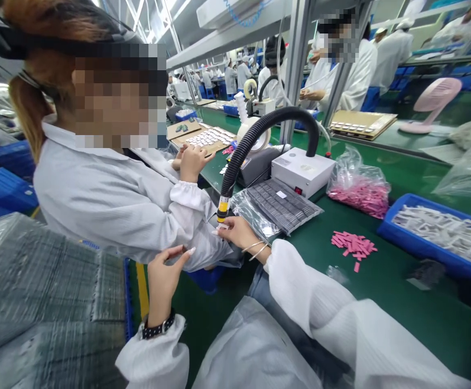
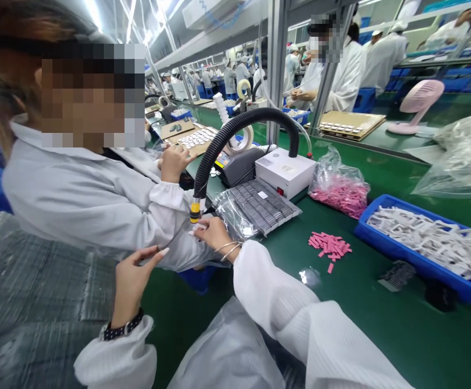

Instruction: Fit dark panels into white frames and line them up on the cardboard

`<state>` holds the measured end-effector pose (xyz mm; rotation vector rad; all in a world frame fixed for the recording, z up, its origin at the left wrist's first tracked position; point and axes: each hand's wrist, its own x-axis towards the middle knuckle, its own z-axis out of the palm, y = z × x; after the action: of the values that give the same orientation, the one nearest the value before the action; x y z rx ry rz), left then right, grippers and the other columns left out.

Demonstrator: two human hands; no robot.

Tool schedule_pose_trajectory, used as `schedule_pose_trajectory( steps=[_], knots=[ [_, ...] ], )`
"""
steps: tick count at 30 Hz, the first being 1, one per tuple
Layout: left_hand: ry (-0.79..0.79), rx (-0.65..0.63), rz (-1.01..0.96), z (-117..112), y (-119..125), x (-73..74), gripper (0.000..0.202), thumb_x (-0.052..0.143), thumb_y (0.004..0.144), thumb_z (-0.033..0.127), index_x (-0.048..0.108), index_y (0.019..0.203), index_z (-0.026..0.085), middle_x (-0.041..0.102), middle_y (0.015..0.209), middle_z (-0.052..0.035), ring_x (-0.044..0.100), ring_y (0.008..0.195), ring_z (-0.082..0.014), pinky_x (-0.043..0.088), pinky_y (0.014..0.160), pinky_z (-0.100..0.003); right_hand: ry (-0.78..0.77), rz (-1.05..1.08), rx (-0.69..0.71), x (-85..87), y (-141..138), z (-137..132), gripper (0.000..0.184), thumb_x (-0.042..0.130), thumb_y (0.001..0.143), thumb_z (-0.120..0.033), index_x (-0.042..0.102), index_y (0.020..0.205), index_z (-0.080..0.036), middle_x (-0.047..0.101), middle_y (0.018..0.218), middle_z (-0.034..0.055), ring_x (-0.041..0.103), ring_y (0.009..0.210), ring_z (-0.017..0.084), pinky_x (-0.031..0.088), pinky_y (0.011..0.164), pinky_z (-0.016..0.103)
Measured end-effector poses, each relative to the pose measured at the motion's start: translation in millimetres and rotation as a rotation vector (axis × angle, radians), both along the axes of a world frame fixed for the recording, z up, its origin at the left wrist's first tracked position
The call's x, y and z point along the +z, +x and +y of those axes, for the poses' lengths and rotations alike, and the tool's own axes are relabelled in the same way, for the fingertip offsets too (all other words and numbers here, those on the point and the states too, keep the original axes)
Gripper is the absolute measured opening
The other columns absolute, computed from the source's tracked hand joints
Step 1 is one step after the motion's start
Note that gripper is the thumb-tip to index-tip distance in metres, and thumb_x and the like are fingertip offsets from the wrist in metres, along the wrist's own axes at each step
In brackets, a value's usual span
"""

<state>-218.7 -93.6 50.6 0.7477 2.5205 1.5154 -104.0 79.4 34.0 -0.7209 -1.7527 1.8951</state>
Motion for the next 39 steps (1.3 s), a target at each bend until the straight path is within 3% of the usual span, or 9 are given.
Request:
schedule_pose_trajectory(
  steps=[5,10,17,21,24,29,33,35,39],
  knots=[
    [0.159,-0.050,-0.231,-3.4,10.8,-15.2,0.035,0.080,0.055,0.039,0.074,0.081,0.016,0.073,0.087,-0.0079,0.063,0.085,-0.0228,0.047,0.081,-0.034,-0.024,0.011,-0.030,6.5,-3.6,-2.0,0.022,0.063,0.089,-0.032,0.062,0.084,-0.011,0.062,0.072,-0.0021,0.060,0.063,0.009,0.053,0.063,0.026],
    [0.361,-0.086,-0.475,8.8,25.4,-17.7,0.036,0.085,0.050,0.032,0.072,0.080,0.014,0.072,0.085,-0.0065,0.063,0.084,-0.0192,0.047,0.081,-0.031,-0.043,0.036,-0.103,9.8,-6.7,-2.0,0.021,0.063,0.088,-0.032,0.062,0.082,-0.012,0.063,0.071,-0.0023,0.060,0.062,0.009,0.053,0.064,0.026],
    [0.641,-0.289,-0.956,20.1,49.0,-14.7,0.051,0.090,0.039,0.047,0.069,0.074,0.016,0.065,0.074,-0.0013,0.060,0.073,-0.0141,0.049,0.070,-0.026,-0.066,0.028,-0.128,10.4,-14.0,2.4,0.020,0.060,0.091,-0.030,0.062,0.085,-0.011,0.064,0.077,-0.0007,0.061,0.065,0.009,0.054,0.064,0.026],
    [0.723,-0.372,-1.172,23.8,60.7,-18.4,0.041,0.087,0.052,0.045,0.067,0.076,0.018,0.063,0.074,0.0006,0.060,0.074,-0.0137,0.050,0.071,-0.027,-0.028,0.025,-0.174,9.6,2.5,5.2,0.011,0.064,0.086,-0.021,0.062,0.089,-0.010,0.065,0.080,0.0005,0.063,0.069,0.011,0.055,0.068,0.028],
    [0.755,-0.398,-1.274,29.5,73.6,-19.9,0.035,0.084,0.058,0.043,0.067,0.076,0.019,0.064,0.079,0.0000,0.061,0.076,-0.0138,0.050,0.073,-0.027,0.041,0.049,-0.259,13.7,35.0,-2.9,0.019,0.071,0.077,-0.016,0.063,0.093,-0.010,0.068,0.084,0.0049,0.065,0.077,0.015,0.055,0.077,0.032],
    [0.737,-0.487,-1.501,45.0,117.4,-11.5,0.029,0.079,0.067,0.043,0.068,0.077,0.018,0.069,0.098,-0.0044,0.063,0.096,-0.0187,0.050,0.084,-0.029,0.262,0.092,-0.298,28.6,114.8,-42.2,0.027,0.072,0.072,-0.018,0.068,0.098,-0.019,0.069,0.102,0.0062,0.064,0.099,0.021,0.049,0.092,0.038],
    [0.680,-0.607,-1.710,53.4,158.2,2.6,0.028,0.075,0.071,0.044,0.069,0.077,0.017,0.070,0.092,-0.0032,0.064,0.091,-0.0168,0.051,0.081,-0.027,0.799,-0.129,-0.309,34.0,163.0,-64.3,0.024,0.064,0.081,-0.017,0.066,0.105,-0.020,0.065,0.117,0.0077,0.048,0.124,0.026,0.041,0.100,0.047],
    [0.612,-0.641,-1.784,55.0,173.5,8.9,0.028,0.072,0.075,0.044,0.070,0.078,0.017,0.070,0.089,-0.0028,0.064,0.085,-0.0146,0.051,0.076,-0.024,0.992,-0.261,-0.300,36.8,180.2,-67.4,0.028,0.064,0.084,-0.022,0.062,0.112,-0.018,0.062,0.124,0.0093,0.042,0.129,0.030,0.039,0.101,0.052],
    [0.490,-0.739,-1.817,55.2,193.8,18.6,0.030,0.068,0.079,0.046,0.070,0.083,0.016,0.068,0.086,-0.0025,0.065,0.085,-0.0154,0.051,0.078,-0.027,1.107,-0.320,-0.323,54.4,211.1,-67.5,0.044,0.066,0.084,-0.029,0.053,0.126,-0.022,0.057,0.130,0.0108,0.040,0.131,0.034,0.039,0.100,0.058]
  ],
)
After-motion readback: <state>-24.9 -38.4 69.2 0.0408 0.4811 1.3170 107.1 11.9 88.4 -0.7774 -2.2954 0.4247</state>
